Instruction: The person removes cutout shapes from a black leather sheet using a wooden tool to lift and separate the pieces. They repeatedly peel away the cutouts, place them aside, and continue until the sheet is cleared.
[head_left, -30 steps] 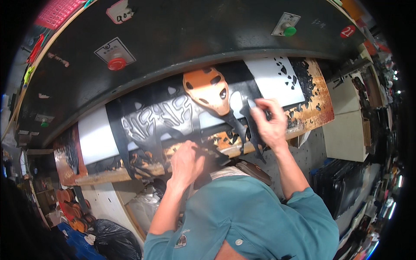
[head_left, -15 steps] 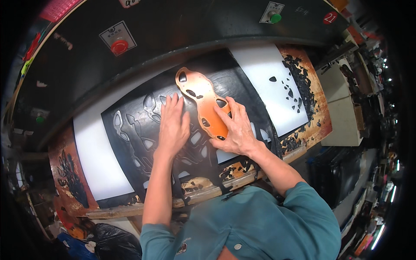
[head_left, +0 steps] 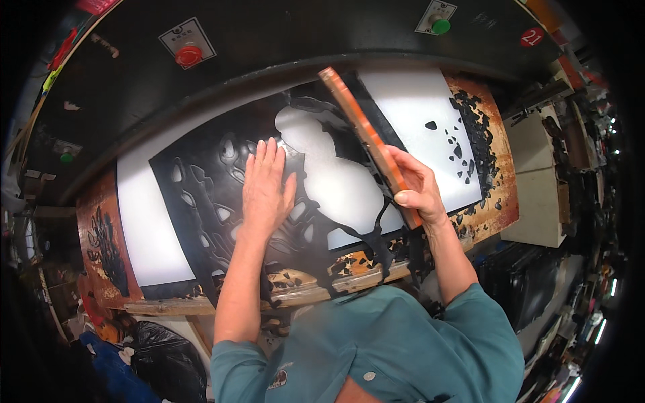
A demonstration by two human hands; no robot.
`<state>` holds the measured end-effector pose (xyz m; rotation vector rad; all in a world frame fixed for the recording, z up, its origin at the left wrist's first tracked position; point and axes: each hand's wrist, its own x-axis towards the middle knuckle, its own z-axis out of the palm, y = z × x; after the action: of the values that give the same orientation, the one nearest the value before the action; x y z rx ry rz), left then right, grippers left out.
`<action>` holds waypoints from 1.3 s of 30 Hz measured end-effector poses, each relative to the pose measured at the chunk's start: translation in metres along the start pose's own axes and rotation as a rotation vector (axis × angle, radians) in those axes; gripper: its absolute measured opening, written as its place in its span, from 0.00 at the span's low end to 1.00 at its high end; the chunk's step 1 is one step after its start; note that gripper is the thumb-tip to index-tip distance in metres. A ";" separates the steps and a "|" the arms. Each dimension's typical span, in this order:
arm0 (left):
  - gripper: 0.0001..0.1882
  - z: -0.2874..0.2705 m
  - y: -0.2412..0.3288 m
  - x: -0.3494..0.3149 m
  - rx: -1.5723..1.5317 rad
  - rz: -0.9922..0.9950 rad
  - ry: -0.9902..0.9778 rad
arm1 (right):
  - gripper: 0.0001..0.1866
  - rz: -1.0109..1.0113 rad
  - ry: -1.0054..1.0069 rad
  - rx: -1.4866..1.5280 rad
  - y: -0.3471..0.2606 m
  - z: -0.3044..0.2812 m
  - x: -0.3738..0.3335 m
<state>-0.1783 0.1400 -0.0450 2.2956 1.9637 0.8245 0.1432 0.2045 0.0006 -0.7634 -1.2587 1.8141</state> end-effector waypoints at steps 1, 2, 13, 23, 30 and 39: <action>0.33 -0.001 0.000 0.001 -0.005 -0.014 -0.007 | 0.51 -0.056 0.003 0.043 0.000 -0.003 -0.005; 0.32 -0.002 0.001 0.002 -0.014 -0.036 0.006 | 0.51 -0.066 0.035 0.018 -0.002 -0.004 -0.009; 0.22 -0.008 -0.001 0.004 -0.098 -0.132 -0.011 | 0.57 -0.223 0.355 -0.065 -0.061 -0.039 -0.046; 0.20 -0.002 0.003 -0.004 -0.052 -0.130 0.113 | 0.71 -0.339 0.001 0.534 -0.125 -0.061 -0.057; 0.18 -0.002 0.000 -0.003 -0.068 -0.109 0.155 | 0.59 0.058 0.087 1.543 -0.028 -0.052 -0.056; 0.17 0.000 0.000 -0.002 -0.098 -0.127 0.162 | 0.52 0.149 0.439 -0.384 -0.061 -0.086 -0.044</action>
<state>-0.1786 0.1385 -0.0458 2.0868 2.0544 1.0992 0.2522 0.2192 0.0317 -1.4151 -1.2863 1.4158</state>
